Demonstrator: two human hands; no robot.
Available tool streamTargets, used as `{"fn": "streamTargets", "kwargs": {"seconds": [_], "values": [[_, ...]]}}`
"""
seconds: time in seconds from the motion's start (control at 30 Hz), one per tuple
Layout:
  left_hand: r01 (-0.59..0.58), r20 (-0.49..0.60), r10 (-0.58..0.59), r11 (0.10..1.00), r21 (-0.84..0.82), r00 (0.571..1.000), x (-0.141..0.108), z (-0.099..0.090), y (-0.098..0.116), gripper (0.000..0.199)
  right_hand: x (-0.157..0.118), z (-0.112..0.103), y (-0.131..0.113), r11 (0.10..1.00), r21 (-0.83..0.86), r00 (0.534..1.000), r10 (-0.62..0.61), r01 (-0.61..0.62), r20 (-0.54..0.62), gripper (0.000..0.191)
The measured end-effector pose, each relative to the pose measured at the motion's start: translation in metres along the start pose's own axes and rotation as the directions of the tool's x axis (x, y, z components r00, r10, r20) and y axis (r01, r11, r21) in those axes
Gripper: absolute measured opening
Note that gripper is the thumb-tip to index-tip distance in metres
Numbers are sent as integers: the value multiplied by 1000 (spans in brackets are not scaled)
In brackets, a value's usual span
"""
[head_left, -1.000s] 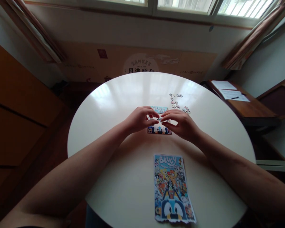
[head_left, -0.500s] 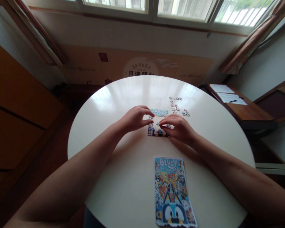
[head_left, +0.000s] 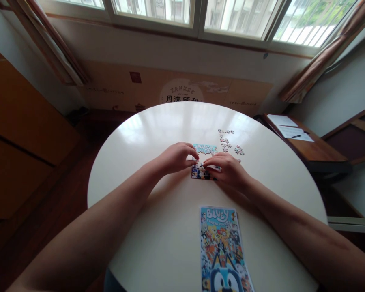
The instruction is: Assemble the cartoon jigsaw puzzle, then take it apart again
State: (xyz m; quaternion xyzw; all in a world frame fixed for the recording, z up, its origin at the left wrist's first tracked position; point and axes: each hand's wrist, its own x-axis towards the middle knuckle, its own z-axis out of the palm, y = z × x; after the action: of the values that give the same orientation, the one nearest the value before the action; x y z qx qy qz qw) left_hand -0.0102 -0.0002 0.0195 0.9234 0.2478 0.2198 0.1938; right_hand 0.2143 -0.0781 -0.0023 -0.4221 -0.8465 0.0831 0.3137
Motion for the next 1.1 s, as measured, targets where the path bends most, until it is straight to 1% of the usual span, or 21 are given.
{"fn": "streamTargets", "kwargs": {"seconds": [0.23, 0.37, 0.43, 0.67, 0.87, 1.0, 1.1], "values": [[19, -17, -19, 1000, 11, 1000, 0, 0, 4, 14, -4, -4, 4, 995, -34, 992, 94, -97, -90, 19], [19, -45, -19, 1000, 2, 999, 1, 1, 6, 13, -6, -9, 6, 994, -4, 985, 105, -107, -137, 20], [15, -52, -15, 1000, 0, 999, 1, 2, 7, 14, -6, -10, 6, 995, 4, 985, 101, -102, -138, 20], [23, -57, -24, 999, -30, 998, 0, 8, 9, 12, -6, -7, 4, 997, 3, 994, 82, -82, -77, 16], [25, -77, -28, 999, -41, 997, -1, 7, 11, 13, -7, -8, 3, 994, 18, 989, 107, -105, -99, 23], [6, -72, -9, 999, -45, 997, -1, 7, 15, 18, -7, -9, 1, 995, 36, 987, 98, -94, -123, 33], [-15, -83, 10, 998, -58, 997, -1, 7, 16, 19, -6, -8, -2, 996, 43, 985, 84, -78, -151, 35]]}}
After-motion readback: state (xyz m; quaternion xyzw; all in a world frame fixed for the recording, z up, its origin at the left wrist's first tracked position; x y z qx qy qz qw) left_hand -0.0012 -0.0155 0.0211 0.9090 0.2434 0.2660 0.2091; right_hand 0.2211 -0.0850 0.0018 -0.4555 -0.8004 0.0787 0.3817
